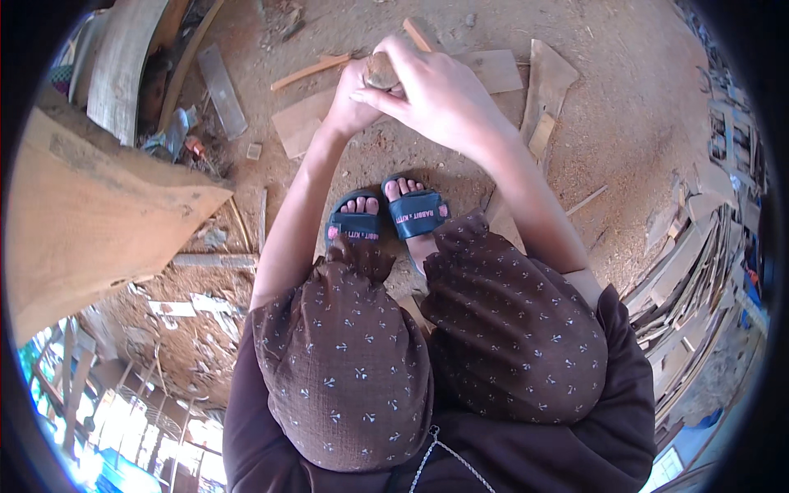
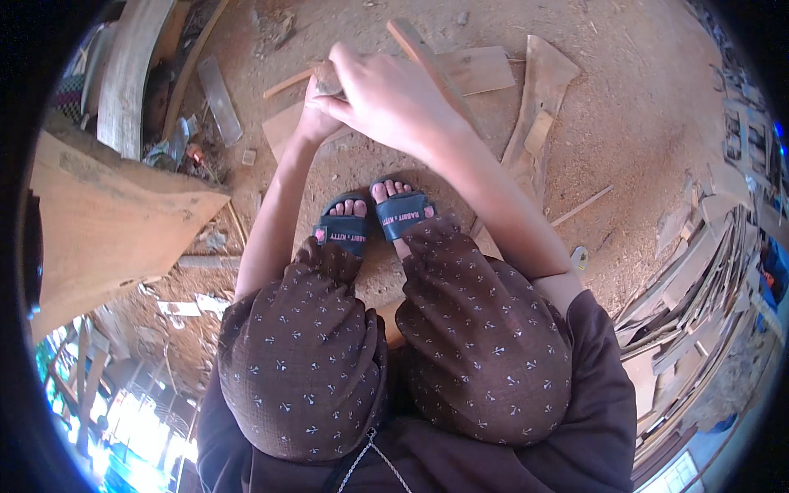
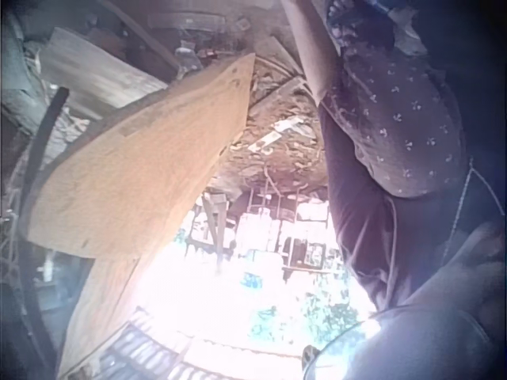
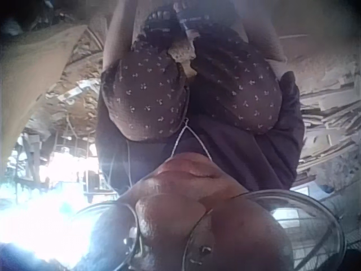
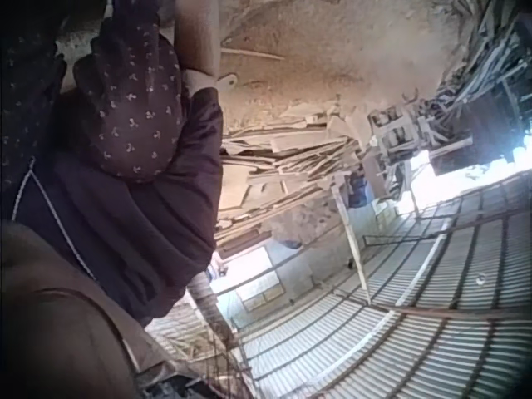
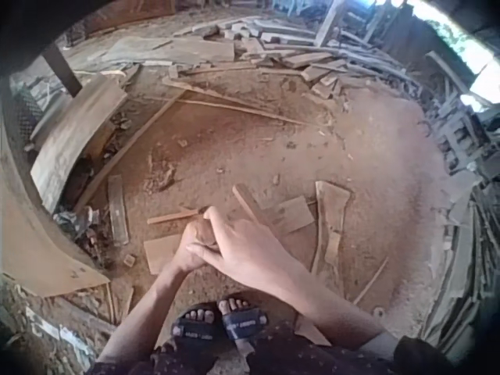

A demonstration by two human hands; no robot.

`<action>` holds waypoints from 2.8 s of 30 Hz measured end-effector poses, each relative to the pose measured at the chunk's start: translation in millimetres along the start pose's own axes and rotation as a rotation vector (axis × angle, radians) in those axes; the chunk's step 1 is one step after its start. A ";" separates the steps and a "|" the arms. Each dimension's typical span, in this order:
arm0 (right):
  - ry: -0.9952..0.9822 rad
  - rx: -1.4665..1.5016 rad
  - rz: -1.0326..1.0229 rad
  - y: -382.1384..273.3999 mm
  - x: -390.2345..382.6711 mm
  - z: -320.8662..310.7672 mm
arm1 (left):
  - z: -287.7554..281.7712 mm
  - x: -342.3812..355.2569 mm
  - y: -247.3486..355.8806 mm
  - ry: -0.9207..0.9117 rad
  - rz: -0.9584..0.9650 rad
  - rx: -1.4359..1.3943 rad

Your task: The recorder uses a hammer and a chisel to carve or shape a piece of wood.

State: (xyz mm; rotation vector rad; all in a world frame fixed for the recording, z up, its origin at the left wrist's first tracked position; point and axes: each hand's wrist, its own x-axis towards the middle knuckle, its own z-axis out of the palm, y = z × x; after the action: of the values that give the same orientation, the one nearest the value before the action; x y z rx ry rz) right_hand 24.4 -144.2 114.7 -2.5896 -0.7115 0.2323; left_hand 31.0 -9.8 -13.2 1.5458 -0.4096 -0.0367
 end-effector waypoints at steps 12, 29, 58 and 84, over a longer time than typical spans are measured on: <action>-0.003 -0.065 0.720 164.0 -81.6 99.3 | 10.5 2.9 4.7 0.151 -0.144 0.159; 0.627 0.694 -0.048 22.9 -123.6 -32.6 | 10.6 8.4 12.8 0.111 -0.165 0.116; 0.416 0.687 0.367 -33.4 -123.4 -92.7 | 12.0 3.5 4.9 0.169 0.019 0.051; -0.047 0.197 0.177 3.0 -100.1 -54.6 | 18.7 -1.9 -2.9 0.188 0.002 0.061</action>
State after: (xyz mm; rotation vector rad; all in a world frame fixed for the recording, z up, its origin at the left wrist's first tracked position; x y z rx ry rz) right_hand -44.9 -218.8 166.2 -2.4647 -0.4502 0.3985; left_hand 24.7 -27.3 -17.0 1.5932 -0.2655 0.1233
